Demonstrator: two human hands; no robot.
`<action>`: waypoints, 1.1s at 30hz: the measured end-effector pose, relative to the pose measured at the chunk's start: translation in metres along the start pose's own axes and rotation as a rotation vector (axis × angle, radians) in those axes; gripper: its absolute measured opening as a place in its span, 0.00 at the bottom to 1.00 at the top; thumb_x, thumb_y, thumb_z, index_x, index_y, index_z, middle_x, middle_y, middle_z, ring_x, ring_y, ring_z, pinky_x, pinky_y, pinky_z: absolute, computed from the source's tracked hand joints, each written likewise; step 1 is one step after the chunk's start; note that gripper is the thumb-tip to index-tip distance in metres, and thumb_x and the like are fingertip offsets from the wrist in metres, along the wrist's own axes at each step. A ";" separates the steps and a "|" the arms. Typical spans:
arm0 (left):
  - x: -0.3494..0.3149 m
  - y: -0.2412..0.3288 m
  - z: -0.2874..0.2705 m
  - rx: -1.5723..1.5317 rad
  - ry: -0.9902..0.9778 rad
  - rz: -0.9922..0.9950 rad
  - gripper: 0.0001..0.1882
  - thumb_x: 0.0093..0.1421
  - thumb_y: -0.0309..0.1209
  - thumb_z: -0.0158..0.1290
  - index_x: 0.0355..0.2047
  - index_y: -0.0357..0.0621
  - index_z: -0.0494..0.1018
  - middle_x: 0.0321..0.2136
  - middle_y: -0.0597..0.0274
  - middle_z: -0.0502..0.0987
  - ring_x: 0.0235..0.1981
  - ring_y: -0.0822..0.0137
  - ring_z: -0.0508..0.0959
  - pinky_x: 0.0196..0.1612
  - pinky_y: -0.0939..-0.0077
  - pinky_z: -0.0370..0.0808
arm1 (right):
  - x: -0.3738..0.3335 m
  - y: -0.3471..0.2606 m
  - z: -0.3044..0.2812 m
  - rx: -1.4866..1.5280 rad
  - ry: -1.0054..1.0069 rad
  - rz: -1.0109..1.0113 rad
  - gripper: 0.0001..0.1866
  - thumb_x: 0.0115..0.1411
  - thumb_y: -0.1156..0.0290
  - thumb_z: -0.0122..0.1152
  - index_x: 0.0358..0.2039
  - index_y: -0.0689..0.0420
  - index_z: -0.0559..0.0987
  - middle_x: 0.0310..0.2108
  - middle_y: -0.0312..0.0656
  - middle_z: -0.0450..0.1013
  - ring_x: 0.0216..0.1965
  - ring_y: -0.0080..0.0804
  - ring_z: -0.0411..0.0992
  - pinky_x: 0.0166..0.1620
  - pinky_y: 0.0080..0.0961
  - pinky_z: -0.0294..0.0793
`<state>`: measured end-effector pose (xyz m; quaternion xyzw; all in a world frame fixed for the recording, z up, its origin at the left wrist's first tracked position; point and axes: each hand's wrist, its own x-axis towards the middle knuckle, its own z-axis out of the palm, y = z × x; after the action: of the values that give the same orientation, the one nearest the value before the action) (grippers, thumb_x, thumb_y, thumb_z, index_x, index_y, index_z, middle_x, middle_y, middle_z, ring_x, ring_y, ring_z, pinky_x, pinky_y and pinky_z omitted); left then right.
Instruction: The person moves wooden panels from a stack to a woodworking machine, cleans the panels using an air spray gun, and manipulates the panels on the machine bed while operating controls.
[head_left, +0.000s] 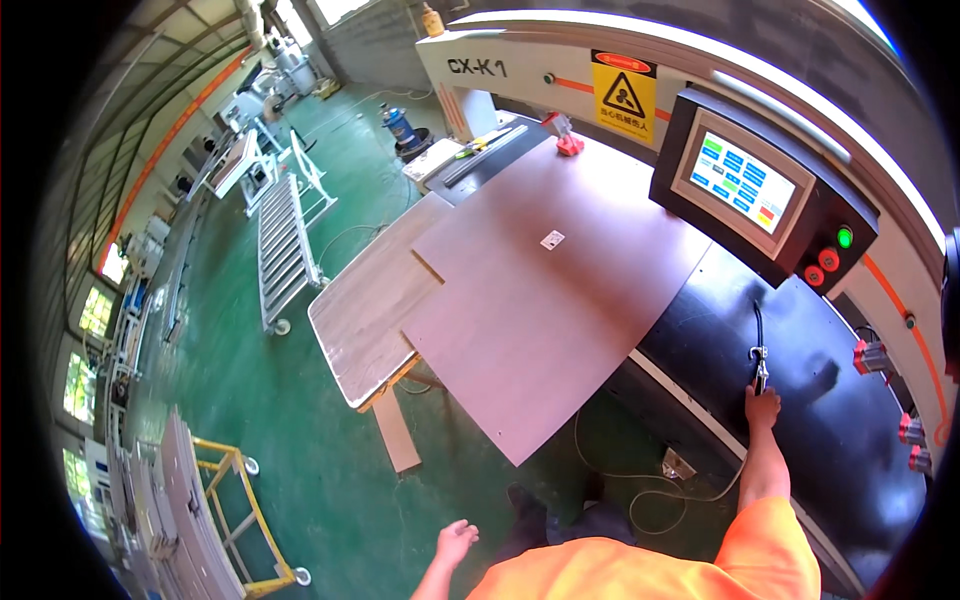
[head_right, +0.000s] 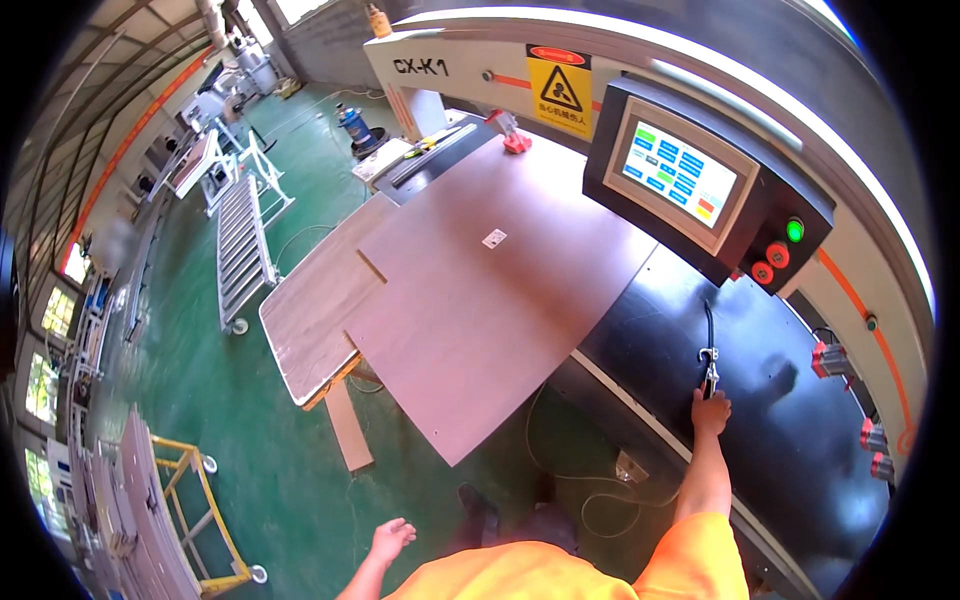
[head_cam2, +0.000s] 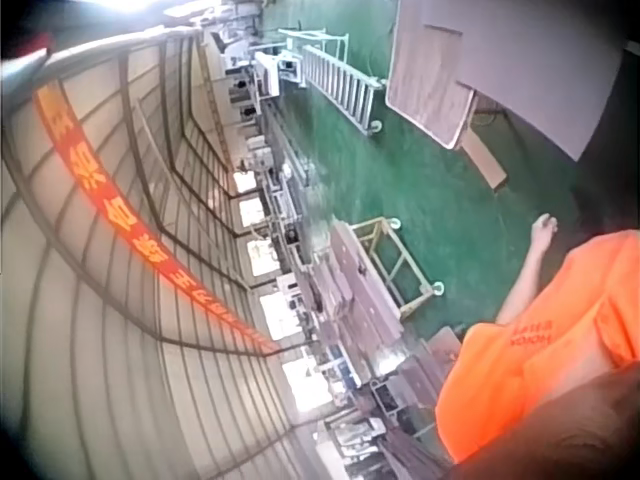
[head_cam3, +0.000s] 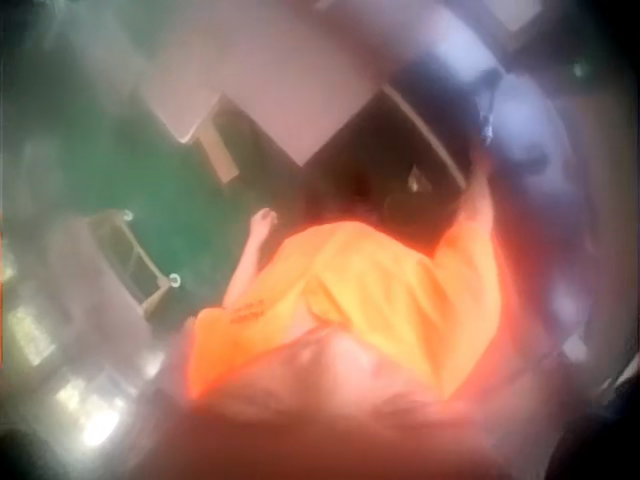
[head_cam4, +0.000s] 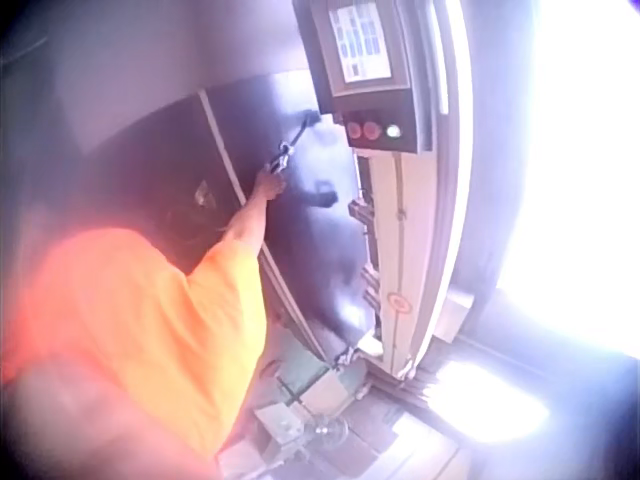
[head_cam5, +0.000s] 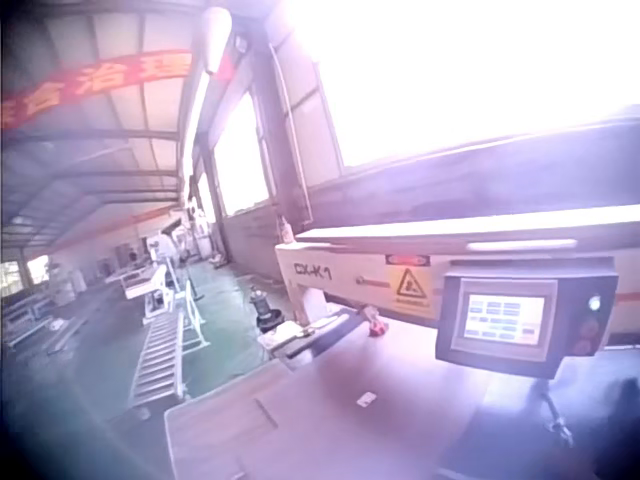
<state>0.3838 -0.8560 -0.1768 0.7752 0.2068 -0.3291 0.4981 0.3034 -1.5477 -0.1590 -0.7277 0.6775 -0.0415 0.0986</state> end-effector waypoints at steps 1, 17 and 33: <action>-0.001 -0.003 0.001 -0.030 0.016 -0.010 0.28 0.56 0.30 0.55 0.54 0.27 0.63 0.36 0.55 0.79 0.29 0.71 0.79 0.31 0.81 0.73 | 0.011 0.006 0.004 -0.006 -0.021 -0.022 0.29 0.48 0.49 0.62 0.42 0.60 0.73 0.43 0.56 0.70 0.46 0.53 0.70 0.47 0.45 0.71; 0.016 -0.063 0.000 0.005 0.015 -0.205 0.18 0.57 0.32 0.55 0.45 0.34 0.70 0.28 0.61 0.77 0.24 0.72 0.77 0.26 0.79 0.73 | -0.136 -0.005 -0.045 0.578 -0.720 -0.384 0.14 0.41 0.82 0.60 0.29 0.59 0.67 0.19 0.40 0.67 0.12 0.29 0.65 0.15 0.26 0.66; 0.024 -0.054 0.043 0.019 -0.054 -0.122 0.26 0.57 0.32 0.55 0.51 0.26 0.65 0.34 0.53 0.78 0.29 0.69 0.78 0.34 0.77 0.75 | -0.146 0.041 -0.052 0.723 -0.682 -0.221 0.07 0.50 0.76 0.53 0.30 0.59 0.66 0.15 0.40 0.67 0.08 0.25 0.61 0.11 0.23 0.60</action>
<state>0.3522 -0.8725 -0.2404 0.7567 0.2368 -0.3816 0.4752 0.2419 -1.4097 -0.1061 -0.6864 0.4679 -0.0437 0.5549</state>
